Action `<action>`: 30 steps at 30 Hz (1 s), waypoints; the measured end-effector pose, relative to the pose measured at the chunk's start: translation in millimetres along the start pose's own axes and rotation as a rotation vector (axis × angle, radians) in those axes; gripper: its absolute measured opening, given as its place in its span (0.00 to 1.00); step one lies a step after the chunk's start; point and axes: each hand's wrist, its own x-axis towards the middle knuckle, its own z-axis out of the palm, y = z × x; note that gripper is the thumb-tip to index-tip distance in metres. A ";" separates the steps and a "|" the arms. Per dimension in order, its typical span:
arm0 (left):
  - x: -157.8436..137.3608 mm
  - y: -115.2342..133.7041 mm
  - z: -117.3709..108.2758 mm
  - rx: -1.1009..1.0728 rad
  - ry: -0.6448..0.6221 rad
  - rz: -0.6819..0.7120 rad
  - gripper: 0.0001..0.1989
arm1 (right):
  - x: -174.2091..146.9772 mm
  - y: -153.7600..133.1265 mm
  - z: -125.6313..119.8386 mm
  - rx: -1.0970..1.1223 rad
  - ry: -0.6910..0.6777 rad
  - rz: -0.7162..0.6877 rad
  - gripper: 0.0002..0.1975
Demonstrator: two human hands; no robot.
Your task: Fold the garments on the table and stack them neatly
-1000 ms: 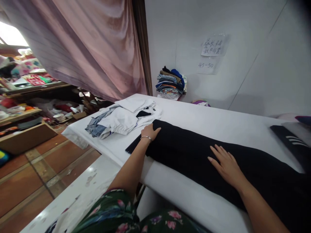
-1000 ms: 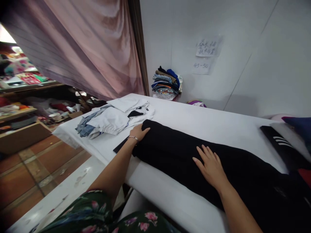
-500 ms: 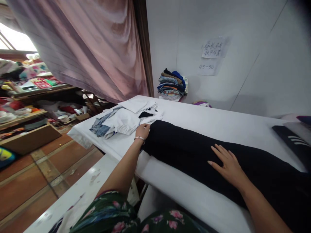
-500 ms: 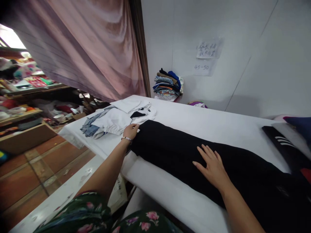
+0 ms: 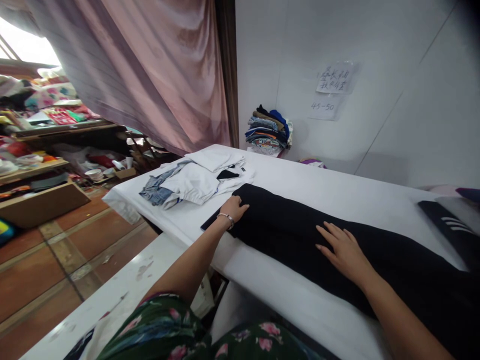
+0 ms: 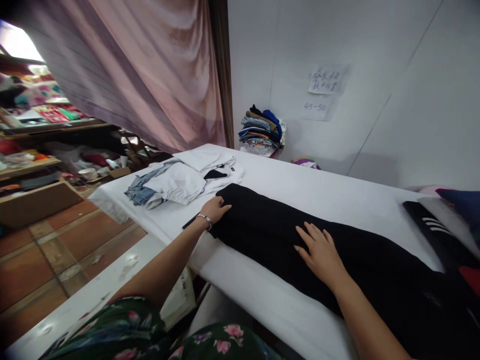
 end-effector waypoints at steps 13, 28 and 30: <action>4.7 10.4 -17.9 -0.044 0.083 0.056 0.09 | -0.7 -6.4 -7.4 0.102 0.015 0.011 0.23; 40.5 -1.9 9.8 0.015 0.005 -0.029 0.12 | 4.2 -26.6 -3.0 -0.013 -0.024 -0.039 0.24; 39.5 -1.3 5.6 0.038 0.040 -0.025 0.14 | 4.0 -27.3 -4.0 -0.013 -0.026 -0.032 0.24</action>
